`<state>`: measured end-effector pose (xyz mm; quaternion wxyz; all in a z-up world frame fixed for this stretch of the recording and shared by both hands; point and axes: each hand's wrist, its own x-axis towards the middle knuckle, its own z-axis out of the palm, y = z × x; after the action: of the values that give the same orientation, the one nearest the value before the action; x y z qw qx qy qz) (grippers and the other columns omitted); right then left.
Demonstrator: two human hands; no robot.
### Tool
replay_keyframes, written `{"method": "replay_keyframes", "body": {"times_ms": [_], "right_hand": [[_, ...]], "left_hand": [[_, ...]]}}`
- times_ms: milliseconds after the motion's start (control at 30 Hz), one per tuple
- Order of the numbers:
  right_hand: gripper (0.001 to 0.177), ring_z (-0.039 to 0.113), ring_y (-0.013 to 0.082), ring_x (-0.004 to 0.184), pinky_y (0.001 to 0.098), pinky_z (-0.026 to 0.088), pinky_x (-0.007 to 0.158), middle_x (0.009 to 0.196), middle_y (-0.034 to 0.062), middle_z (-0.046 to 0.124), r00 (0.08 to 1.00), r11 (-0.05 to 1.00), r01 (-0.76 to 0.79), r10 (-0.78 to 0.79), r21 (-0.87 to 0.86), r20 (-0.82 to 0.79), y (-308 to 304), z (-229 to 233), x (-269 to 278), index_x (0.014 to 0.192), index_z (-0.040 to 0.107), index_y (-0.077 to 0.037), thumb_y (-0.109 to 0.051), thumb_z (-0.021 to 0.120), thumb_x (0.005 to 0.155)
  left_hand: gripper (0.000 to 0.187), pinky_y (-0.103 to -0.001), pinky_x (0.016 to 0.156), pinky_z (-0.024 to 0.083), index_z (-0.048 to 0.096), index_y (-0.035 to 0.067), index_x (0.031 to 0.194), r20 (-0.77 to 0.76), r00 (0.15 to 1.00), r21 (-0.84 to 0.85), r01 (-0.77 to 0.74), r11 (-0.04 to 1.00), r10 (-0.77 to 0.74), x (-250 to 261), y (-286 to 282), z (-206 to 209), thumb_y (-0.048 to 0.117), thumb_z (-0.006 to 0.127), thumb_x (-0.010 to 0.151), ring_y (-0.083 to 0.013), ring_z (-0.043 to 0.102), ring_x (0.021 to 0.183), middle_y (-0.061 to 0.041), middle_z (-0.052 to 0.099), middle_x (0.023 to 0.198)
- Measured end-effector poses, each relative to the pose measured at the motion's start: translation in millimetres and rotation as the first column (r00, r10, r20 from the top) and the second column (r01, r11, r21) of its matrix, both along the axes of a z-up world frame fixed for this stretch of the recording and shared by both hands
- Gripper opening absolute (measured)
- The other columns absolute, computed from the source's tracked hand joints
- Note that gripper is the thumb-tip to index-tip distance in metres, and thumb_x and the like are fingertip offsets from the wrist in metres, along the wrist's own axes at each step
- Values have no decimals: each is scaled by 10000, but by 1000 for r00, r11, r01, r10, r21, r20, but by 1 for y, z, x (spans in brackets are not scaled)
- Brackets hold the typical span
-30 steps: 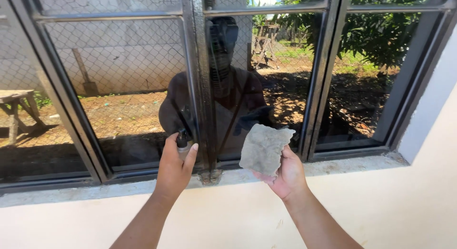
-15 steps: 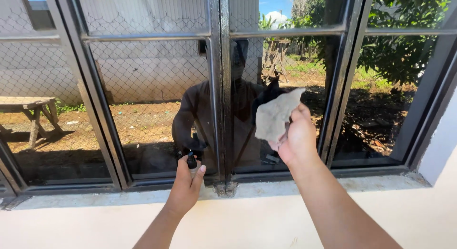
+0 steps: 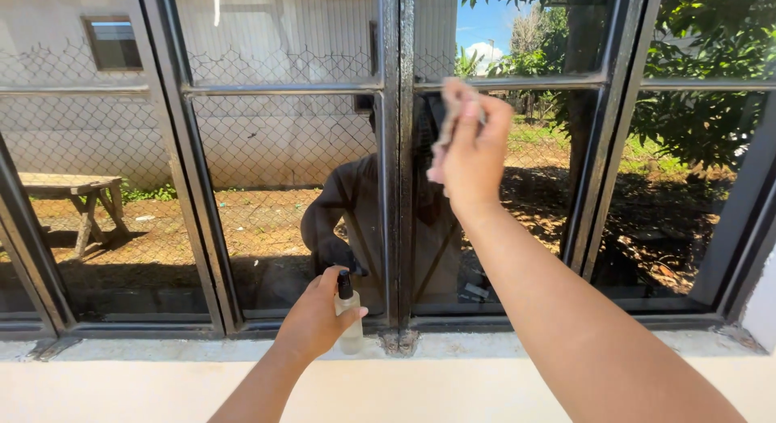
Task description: Cleaning the exterior glass of a window using a spray bottle and a cloth.
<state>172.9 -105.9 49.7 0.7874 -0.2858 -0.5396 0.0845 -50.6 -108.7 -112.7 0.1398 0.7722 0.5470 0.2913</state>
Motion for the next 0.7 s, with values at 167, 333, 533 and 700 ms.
{"method": "replay_keyframes", "body": {"times_ms": [167,333,533,700], "right_hand": [[135,637,276,1068,404,564,910,1191,120,586,857,906,287,-388,312,339,37,-24,-15,1180,610,-66,-119,609,1055],[327,592,343,1177,420,534,971,1271,157,516,745,898,339,-439,282,503,23,-87,-11,1221,648,-55,24,672,905],[285,607,314,1098,396,531,935,1196,148,572,598,939,262,-341,225,725,11,-199,14,1121,694,-64,37,675,855],[329,597,256,998,373,535,886,1071,14,631,283,956,225,-250,189,926,0,-243,26,1027,732,-134,21,699,738]], "left_hand": [[723,-400,1003,535,408,142,1463,97,995,22,-8,1000,6,6,1,14,459,721,892,-281,634,1210,-134,575,1355],[566,-432,988,524,527,57,1347,226,964,334,62,941,-143,8,1,11,384,691,914,-314,638,1211,-175,623,1292],[551,-473,1042,434,513,49,1350,86,983,486,99,868,-160,18,6,-4,314,708,908,-385,491,1275,-188,549,1323],[567,-477,1050,438,524,48,1339,-2,988,609,125,784,-156,30,12,-12,292,742,875,-380,506,1255,-177,559,1286]]}}
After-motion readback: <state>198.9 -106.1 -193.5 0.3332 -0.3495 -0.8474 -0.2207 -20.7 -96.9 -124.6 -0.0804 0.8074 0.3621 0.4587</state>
